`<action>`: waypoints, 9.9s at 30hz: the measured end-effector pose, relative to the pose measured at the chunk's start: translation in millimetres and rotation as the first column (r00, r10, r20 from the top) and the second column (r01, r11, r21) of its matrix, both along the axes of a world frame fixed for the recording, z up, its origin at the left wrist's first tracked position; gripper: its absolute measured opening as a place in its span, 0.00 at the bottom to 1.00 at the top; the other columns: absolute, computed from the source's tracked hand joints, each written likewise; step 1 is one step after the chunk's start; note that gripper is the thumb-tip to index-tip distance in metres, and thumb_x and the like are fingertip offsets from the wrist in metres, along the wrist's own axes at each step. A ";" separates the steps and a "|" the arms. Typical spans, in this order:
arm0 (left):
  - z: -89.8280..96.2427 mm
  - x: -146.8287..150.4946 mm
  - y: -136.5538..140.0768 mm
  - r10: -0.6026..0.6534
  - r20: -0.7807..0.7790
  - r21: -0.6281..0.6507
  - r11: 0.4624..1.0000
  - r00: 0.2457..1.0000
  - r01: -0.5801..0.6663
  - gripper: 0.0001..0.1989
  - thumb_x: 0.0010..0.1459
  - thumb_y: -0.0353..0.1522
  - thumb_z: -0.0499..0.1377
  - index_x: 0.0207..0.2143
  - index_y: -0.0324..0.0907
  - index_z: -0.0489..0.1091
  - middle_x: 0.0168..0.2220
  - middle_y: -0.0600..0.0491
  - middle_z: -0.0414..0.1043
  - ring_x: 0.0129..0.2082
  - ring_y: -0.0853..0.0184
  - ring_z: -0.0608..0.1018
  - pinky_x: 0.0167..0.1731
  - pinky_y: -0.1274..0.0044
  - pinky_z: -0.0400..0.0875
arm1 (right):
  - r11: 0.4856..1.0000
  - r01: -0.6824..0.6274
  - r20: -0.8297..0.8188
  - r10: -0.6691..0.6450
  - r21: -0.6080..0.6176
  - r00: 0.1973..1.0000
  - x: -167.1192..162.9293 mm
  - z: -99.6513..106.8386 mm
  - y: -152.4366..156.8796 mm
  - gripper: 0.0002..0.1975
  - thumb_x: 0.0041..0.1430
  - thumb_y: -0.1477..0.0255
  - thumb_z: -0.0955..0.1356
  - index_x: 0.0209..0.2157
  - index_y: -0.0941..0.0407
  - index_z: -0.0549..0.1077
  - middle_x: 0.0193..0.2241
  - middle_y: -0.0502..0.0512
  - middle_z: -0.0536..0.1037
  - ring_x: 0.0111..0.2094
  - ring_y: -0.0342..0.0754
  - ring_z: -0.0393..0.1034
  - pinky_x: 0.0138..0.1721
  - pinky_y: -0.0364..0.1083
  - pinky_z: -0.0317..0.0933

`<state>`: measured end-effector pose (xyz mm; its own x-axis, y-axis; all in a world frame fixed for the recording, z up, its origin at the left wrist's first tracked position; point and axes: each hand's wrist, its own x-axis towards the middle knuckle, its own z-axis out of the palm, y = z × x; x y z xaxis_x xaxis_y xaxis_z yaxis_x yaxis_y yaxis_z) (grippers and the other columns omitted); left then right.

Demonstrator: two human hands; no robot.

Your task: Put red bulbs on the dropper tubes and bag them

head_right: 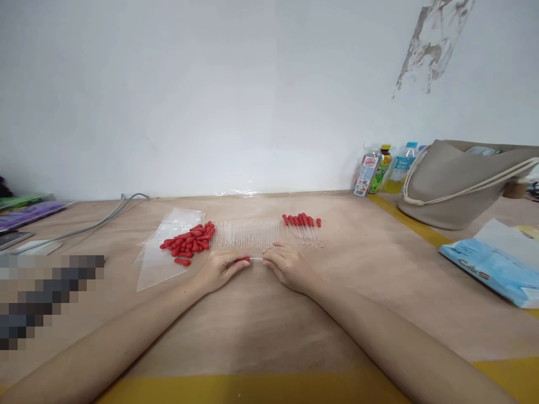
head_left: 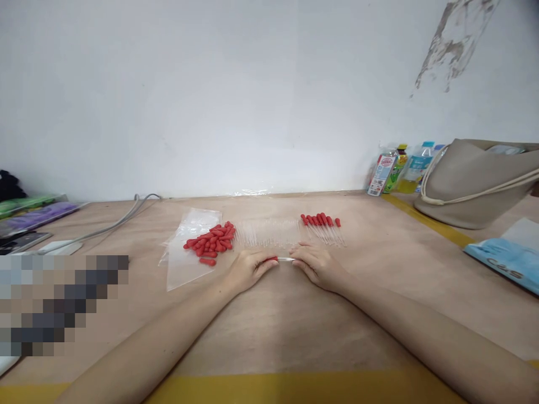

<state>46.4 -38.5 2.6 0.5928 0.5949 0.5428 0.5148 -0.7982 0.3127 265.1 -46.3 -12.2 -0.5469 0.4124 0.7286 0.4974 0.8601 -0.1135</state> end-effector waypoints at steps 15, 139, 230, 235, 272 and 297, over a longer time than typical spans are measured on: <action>-4.8 2.6 0.1 -0.132 -0.040 0.202 0.970 0.990 0.138 0.08 0.57 0.31 0.53 0.38 0.40 0.68 0.32 0.51 0.75 0.32 0.68 0.75 0.38 0.73 0.65 | 0.997 -0.063 -0.008 0.063 -0.052 0.998 -7.4 -2.8 -2.9 0.09 0.59 0.75 0.58 0.36 0.57 0.69 0.33 0.54 0.76 0.35 0.43 0.70 0.49 0.48 0.60; 18.2 -41.9 33.0 0.658 -0.071 0.399 0.708 0.750 -0.583 0.06 0.52 0.34 0.54 0.29 0.42 0.69 0.35 0.48 0.69 0.38 0.58 0.66 0.35 0.68 0.58 | 0.857 0.504 0.340 -0.445 -0.107 0.829 -1.0 20.1 13.5 0.09 0.58 0.74 0.58 0.33 0.60 0.67 0.30 0.59 0.73 0.34 0.50 0.65 0.39 0.50 0.50; -2.3 2.7 0.9 0.002 0.084 0.097 0.995 0.996 -0.011 0.12 0.56 0.34 0.55 0.43 0.42 0.69 0.39 0.50 0.74 0.37 0.67 0.76 0.38 0.76 0.71 | 0.985 0.126 0.051 -0.132 0.117 0.990 -2.5 0.1 2.2 0.11 0.58 0.74 0.61 0.41 0.55 0.71 0.36 0.56 0.76 0.41 0.48 0.67 0.42 0.50 0.59; -1.3 1.6 -0.4 -0.004 0.073 0.021 1.000 0.997 0.003 0.11 0.57 0.35 0.53 0.40 0.43 0.71 0.37 0.51 0.75 0.34 0.67 0.77 0.36 0.76 0.71 | 0.990 0.079 0.019 -0.082 0.115 0.996 -2.3 -1.7 3.7 0.12 0.58 0.75 0.61 0.42 0.56 0.71 0.39 0.57 0.76 0.44 0.48 0.68 0.47 0.52 0.60; -6.8 5.3 1.0 -0.095 0.019 0.281 0.956 0.995 0.086 0.07 0.56 0.32 0.55 0.38 0.43 0.69 0.32 0.55 0.77 0.27 0.73 0.76 0.41 0.74 0.63 | 0.954 -0.045 -0.025 0.039 -0.296 0.999 -13.6 5.7 -3.0 0.11 0.59 0.74 0.60 0.36 0.55 0.73 0.33 0.52 0.77 0.32 0.43 0.70 0.34 0.42 0.63; -5.6 5.1 -2.7 0.003 -0.063 -0.017 1.000 0.998 -0.004 0.11 0.58 0.31 0.50 0.40 0.42 0.69 0.40 0.51 0.72 0.39 0.67 0.74 0.40 0.75 0.69 | 0.440 0.756 0.245 -0.761 -0.484 0.600 31.9 35.4 78.4 0.15 0.52 0.64 0.61 0.22 0.58 0.73 0.24 0.56 0.75 0.28 0.46 0.68 0.26 0.41 0.52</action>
<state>51.5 -41.2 -3.0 0.6235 0.6062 0.4938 0.5369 -0.7911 0.2931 297.0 32.1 23.2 0.1736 0.9446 0.2785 0.9191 -0.0538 -0.3903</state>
